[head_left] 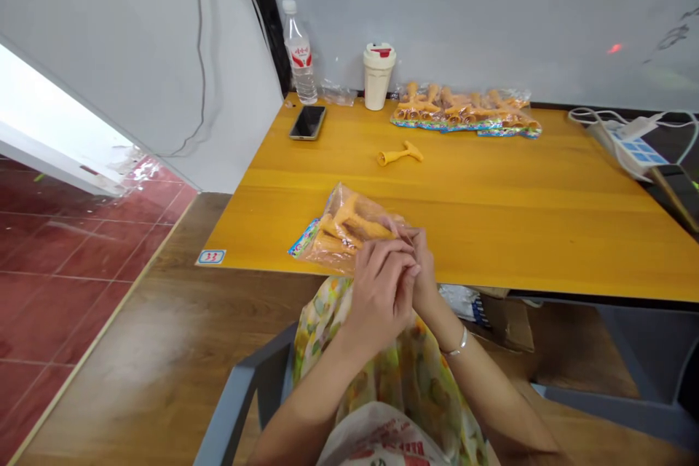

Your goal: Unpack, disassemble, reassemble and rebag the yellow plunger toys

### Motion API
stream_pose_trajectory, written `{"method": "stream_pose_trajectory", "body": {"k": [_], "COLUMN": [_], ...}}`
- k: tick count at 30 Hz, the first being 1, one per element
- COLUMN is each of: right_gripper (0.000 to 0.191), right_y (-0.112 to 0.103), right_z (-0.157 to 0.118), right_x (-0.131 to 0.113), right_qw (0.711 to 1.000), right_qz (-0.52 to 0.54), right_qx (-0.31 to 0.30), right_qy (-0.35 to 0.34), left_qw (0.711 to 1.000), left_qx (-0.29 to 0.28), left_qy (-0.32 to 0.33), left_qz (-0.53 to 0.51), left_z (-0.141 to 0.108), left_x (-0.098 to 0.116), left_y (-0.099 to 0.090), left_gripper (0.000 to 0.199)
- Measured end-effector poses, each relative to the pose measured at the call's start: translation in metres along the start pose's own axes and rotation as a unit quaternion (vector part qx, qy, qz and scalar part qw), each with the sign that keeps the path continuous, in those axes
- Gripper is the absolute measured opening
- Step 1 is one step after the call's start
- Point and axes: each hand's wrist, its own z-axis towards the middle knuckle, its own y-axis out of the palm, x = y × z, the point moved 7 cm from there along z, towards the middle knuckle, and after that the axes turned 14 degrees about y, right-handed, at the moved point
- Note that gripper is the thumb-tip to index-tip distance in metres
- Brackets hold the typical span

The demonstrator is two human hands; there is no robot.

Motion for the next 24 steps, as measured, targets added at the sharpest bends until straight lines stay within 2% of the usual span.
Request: {"method": "stream_pose_trajectory", "body": {"k": [2, 4, 7, 10, 14, 16, 18, 21, 24], "right_gripper": [0.028, 0.035, 0.050, 0.051, 0.048, 0.045, 0.042, 0.039, 0.036], "right_y": [0.000, 0.002, 0.007, 0.006, -0.001, -0.006, -0.007, -0.005, -0.003], "right_z": [0.005, 0.011, 0.015, 0.021, 0.035, 0.042, 0.050, 0.063, 0.075], "right_x": [-0.003, -0.011, -0.027, -0.034, -0.037, -0.038, -0.039, -0.037, -0.040], "right_qw": [0.998, 0.989, 0.954, 0.926, 0.908, 0.897, 0.878, 0.842, 0.836], "right_qz": [-0.058, -0.113, -0.196, -0.265, -0.350, -0.396, -0.452, -0.532, -0.543], "right_qx": [0.002, -0.025, -0.074, -0.078, -0.016, 0.025, 0.043, 0.024, -0.025], "right_qy": [-0.025, -0.089, -0.215, -0.259, -0.229, -0.194, -0.149, -0.083, -0.079], "left_qw": [1.000, 1.000, 0.998, 0.997, 0.995, 0.991, 0.984, 0.973, 0.973], "left_qx": [0.011, 0.022, 0.039, 0.054, 0.068, 0.084, 0.103, 0.104, 0.091], "left_qy": [-0.002, -0.003, -0.017, -0.026, -0.011, -0.025, -0.061, -0.126, -0.164], "left_qz": [0.010, 0.020, 0.034, 0.049, 0.070, 0.098, 0.134, 0.161, 0.133], "left_z": [0.001, 0.002, 0.002, 0.003, 0.005, 0.002, -0.005, -0.019, -0.030], "left_x": [-0.006, -0.013, -0.024, -0.029, -0.038, -0.052, -0.074, -0.108, -0.129], "left_y": [-0.006, -0.013, -0.022, -0.026, -0.030, -0.039, -0.053, -0.071, -0.080], "left_gripper": [0.010, 0.010, 0.009, 0.008, 0.005, 0.001, 0.007, 0.017, 0.027]}}
